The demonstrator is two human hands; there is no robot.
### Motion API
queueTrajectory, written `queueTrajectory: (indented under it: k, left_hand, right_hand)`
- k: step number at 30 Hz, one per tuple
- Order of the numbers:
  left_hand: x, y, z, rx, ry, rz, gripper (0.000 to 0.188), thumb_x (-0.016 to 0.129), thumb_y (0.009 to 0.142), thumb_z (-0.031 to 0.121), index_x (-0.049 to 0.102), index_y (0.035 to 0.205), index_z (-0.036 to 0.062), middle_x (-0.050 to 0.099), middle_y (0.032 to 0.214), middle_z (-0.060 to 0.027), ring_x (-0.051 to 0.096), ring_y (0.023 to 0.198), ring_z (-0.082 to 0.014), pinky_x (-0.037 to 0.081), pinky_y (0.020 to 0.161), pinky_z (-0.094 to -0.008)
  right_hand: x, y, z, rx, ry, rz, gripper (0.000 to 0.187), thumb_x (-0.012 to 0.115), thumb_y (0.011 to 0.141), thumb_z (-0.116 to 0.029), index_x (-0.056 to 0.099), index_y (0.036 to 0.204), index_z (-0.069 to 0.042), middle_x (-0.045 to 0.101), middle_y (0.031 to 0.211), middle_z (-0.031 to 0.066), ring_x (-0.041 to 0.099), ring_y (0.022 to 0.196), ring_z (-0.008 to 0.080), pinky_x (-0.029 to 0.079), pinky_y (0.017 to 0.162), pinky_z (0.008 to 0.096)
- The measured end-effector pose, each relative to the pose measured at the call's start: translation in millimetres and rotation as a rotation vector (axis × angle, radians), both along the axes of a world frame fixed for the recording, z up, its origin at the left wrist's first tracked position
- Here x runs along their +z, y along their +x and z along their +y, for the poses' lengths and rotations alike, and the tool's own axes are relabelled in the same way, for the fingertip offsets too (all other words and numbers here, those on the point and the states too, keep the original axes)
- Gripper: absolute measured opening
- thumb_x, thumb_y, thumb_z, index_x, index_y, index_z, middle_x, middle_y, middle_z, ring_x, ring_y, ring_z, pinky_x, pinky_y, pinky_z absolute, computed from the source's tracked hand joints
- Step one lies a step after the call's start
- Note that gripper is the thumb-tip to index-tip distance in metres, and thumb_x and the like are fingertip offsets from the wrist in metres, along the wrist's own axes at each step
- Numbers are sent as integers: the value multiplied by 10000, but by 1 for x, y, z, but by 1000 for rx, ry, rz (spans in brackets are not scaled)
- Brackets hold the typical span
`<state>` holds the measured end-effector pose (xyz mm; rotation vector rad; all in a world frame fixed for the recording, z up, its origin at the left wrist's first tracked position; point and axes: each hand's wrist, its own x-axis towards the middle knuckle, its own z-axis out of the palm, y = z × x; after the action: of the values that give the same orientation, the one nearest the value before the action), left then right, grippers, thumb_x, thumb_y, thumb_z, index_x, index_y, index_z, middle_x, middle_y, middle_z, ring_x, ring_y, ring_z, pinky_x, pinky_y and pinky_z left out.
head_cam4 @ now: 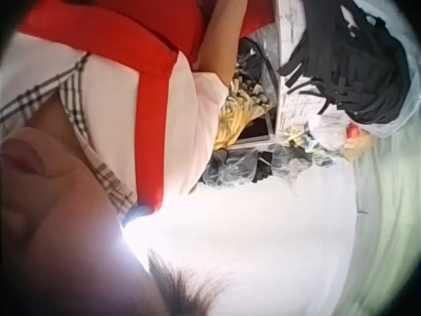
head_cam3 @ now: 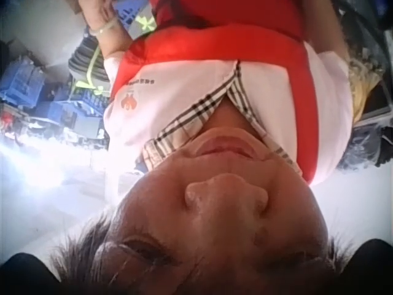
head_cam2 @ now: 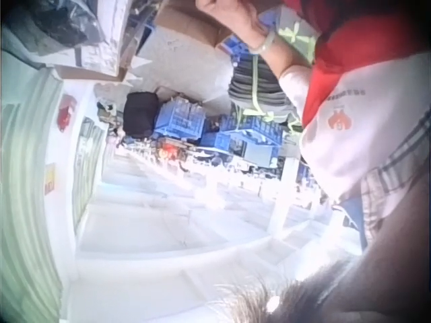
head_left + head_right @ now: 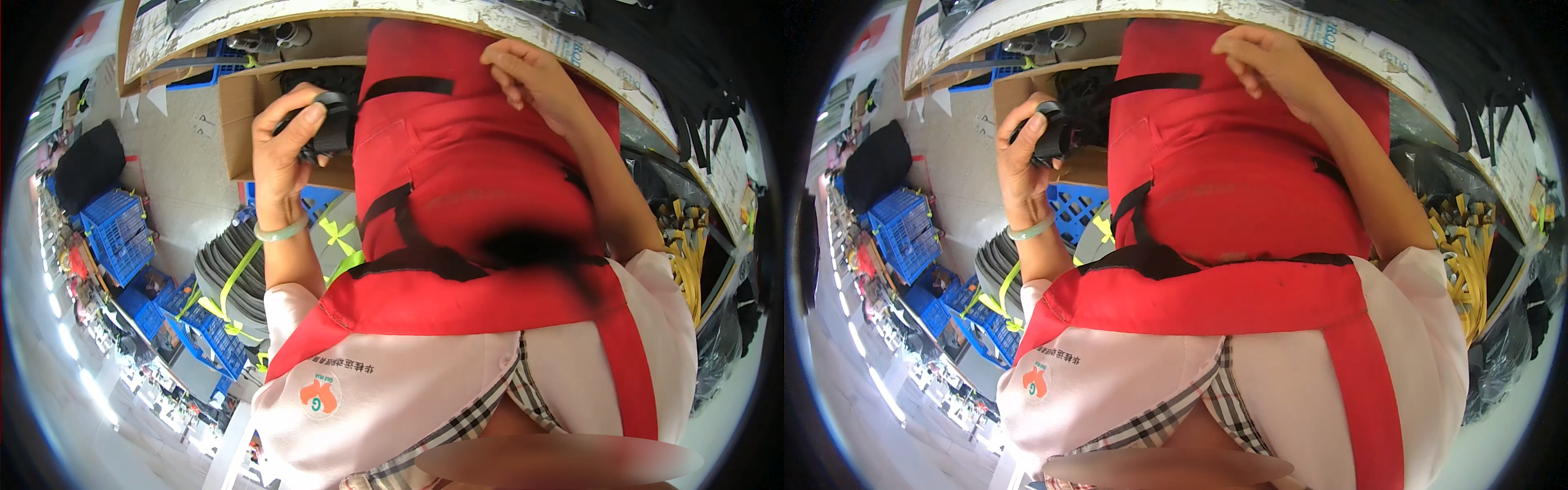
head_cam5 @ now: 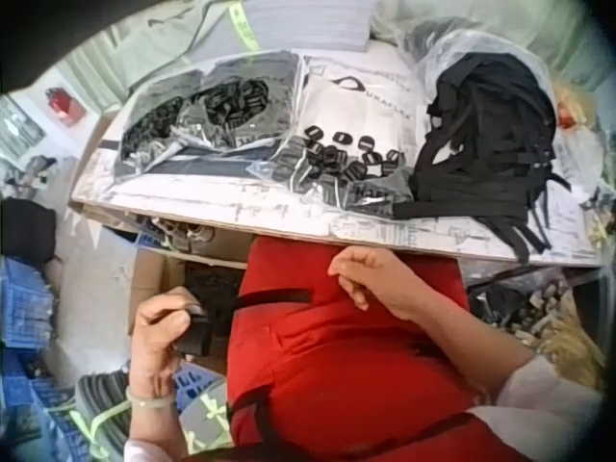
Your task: The recorder is threading fabric straps through plastic buckles as part of a manufacturing or assembly process.
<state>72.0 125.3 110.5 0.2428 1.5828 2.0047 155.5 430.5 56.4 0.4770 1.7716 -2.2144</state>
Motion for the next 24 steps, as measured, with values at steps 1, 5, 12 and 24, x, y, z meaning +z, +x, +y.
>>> queueTrajectory:
  k: [1,5,12,24]
  left_hand:
    - [1,2,-5,13,-54,22,122,637,860,69,675,939,-16,617,840,-59,589,594,-103,413,405,-185]
    - [-4,15,13,-75,-109,6,102,661,844,19,684,938,-14,609,848,-30,568,620,-75,410,426,-180]
    - [-8,17,15,-82,-56,-36,115,660,854,34,685,958,-8,622,851,-33,585,628,-89,412,419,-185]
    - [-2,5,-25,375,-510,108,255,603,930,239,677,1096,60,642,781,-2,579,626,-69,401,439,-192]
  right_hand:
    - [7,-1,-12,93,34,37,199,528,968,-232,604,1021,-55,470,668,-41,409,494,26,330,440,181]
    - [39,-17,-56,336,-123,56,207,527,967,-219,602,1000,-29,483,654,-30,404,456,24,324,417,174]
    - [17,-34,-61,359,-247,-25,194,573,941,-224,589,951,-31,477,652,-44,387,465,18,297,426,173]
    - [19,-22,-70,320,186,45,214,559,942,-253,630,956,-52,558,692,-6,509,552,49,406,478,207]
